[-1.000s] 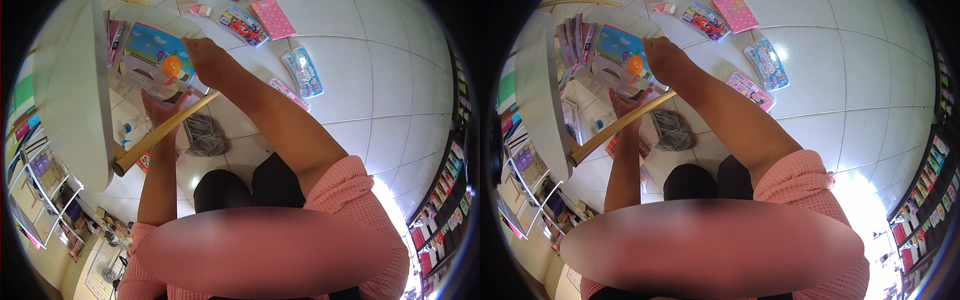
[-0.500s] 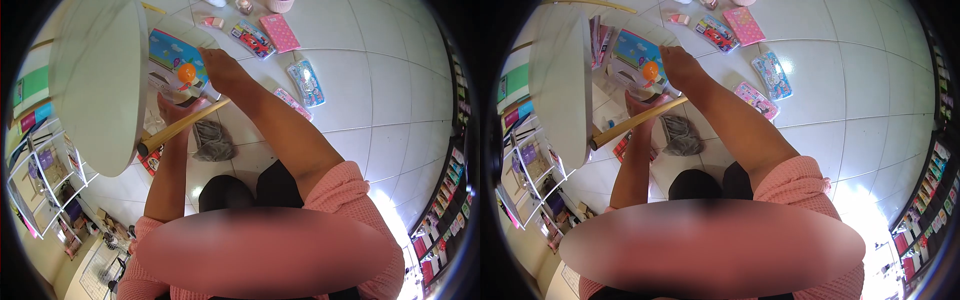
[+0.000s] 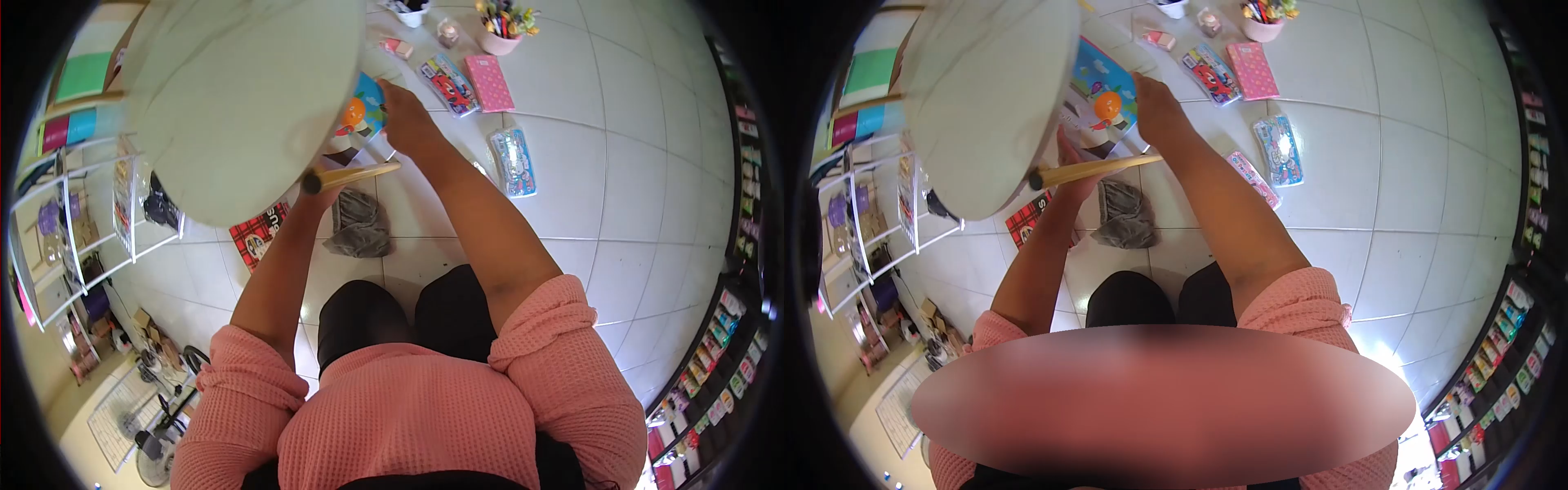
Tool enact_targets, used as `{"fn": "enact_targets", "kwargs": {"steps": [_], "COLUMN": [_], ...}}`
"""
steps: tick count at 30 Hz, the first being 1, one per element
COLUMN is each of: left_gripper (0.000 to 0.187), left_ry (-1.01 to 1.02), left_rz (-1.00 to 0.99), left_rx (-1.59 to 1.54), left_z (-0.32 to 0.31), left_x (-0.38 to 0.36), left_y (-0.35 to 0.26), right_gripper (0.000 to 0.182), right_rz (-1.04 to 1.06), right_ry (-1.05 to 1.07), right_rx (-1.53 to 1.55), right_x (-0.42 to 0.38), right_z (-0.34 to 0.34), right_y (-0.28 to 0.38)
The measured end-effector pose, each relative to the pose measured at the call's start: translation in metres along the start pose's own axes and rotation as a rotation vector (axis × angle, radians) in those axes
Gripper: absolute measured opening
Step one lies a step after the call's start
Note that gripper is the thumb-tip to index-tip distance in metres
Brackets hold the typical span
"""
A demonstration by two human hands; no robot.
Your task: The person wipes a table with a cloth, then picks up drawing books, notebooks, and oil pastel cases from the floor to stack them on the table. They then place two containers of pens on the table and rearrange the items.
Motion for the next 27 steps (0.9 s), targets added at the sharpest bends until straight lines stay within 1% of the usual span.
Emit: {"fn": "enact_targets", "kwargs": {"steps": [1,2,3,5,6,7,9,10,11,12,13,15,17,18,19,20,22,23,25,26,27], "left_gripper": [0.135,0.12,0.12,0.086,0.051,0.051,0.037,0.037,0.038,0.039,0.039,0.042,0.04,0.04,0.04,0.04,0.041,0.041,0.042,0.042,0.042], "left_ry": [0.009,0.025,0.012,0.175,0.093,0.091,0.087,0.083,0.018,-0.051,-0.064,-0.31,-0.242,-0.176,-0.115,-0.141,-0.209,-0.229,-0.307,-0.37,-0.389], "left_rz": [-0.077,-0.168,-0.142,0.082,0.112,0.12,0.122,0.128,0.133,0.136,0.141,0.152,0.071,0.151,0.228,0.238,0.311,0.317,0.428,0.523,0.53], "left_rx": [0.052,0.018,0.013,-0.144,-0.015,-0.028,-0.182,-0.193,-0.274,-0.354,-0.363,-0.071,0.032,0.034,0.036,0.038,0.1,0.108,0.157,0.205,0.206], "left_z": [-0.002,0.0,0.005,0.007,0.016,0.022,0.032,0.032,0.034,0.037,0.034,0.042,0.029,0.026,0.024,0.028,0.037,0.042,0.058,0.072,0.081], "left_x": [0.005,0.002,0.003,0.004,-0.008,-0.012,-0.023,-0.026,-0.031,-0.036,-0.043,-0.077,-0.112,-0.129,-0.143,-0.156,-0.177,-0.181,-0.19,-0.194,-0.192], "left_y": [0.017,0.014,0.021,0.002,-0.02,-0.026,-0.026,-0.019,-0.004,0.01,0.026,0.064,0.085,0.097,0.108,0.118,0.147,0.164,0.205,0.224,0.237], "right_gripper": [0.061,0.073,0.086,0.09,0.099,0.096,0.089,0.08,0.071,0.062,0.053,0.03,0.023,0.029,0.035,0.039,0.047,0.051,0.05,0.046,0.043], "right_rz": [0.019,-0.008,-0.045,-0.09,-0.158,-0.129,-0.128,-0.161,-0.196,-0.183,-0.164,-0.274,-0.451,-0.46,-0.467,-0.501,-0.457,-0.383,-0.393,-0.379,-0.363], "right_ry": [0.016,0.043,0.076,0.202,0.286,0.281,0.06,0.035,0.012,-0.034,-0.081,-0.156,-0.139,-0.146,-0.195,-0.13,-0.058,-0.042,0.002,0.06,0.118], "right_rx": [0.003,-0.023,-0.045,-0.041,0.028,0.231,0.479,0.411,0.344,0.318,0.294,0.199,0.078,-0.058,-0.127,-0.273,-0.388,-0.479,-0.511,-0.586,-0.661], "right_x": [0.005,0.006,0.0,-0.002,-0.001,-0.001,-0.013,-0.018,-0.027,-0.038,-0.048,-0.084,-0.125,-0.149,-0.17,-0.184,-0.215,-0.224,-0.222,-0.22,-0.217], "right_z": [0.001,-0.001,-0.006,0.005,0.007,0.006,0.009,0.024,0.038,0.051,0.061,0.08,0.092,0.096,0.097,0.097,0.085,0.079,0.069,0.062,0.053], "right_y": [0.0,-0.004,-0.005,0.005,0.001,-0.008,-0.041,-0.042,-0.047,-0.051,-0.062,-0.07,-0.063,-0.068,-0.069,-0.06,-0.057,-0.051,-0.023,-0.011,-0.003]}}
Point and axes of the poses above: each hand's wrist, its own x-axis towards the middle knuckle, its own z-axis out of the back of the hand, y = z × x, the point moved 8 cm from there along x, towards the middle knuckle, and after that the axes turned 13 degrees about z, right-handed, at the moved point
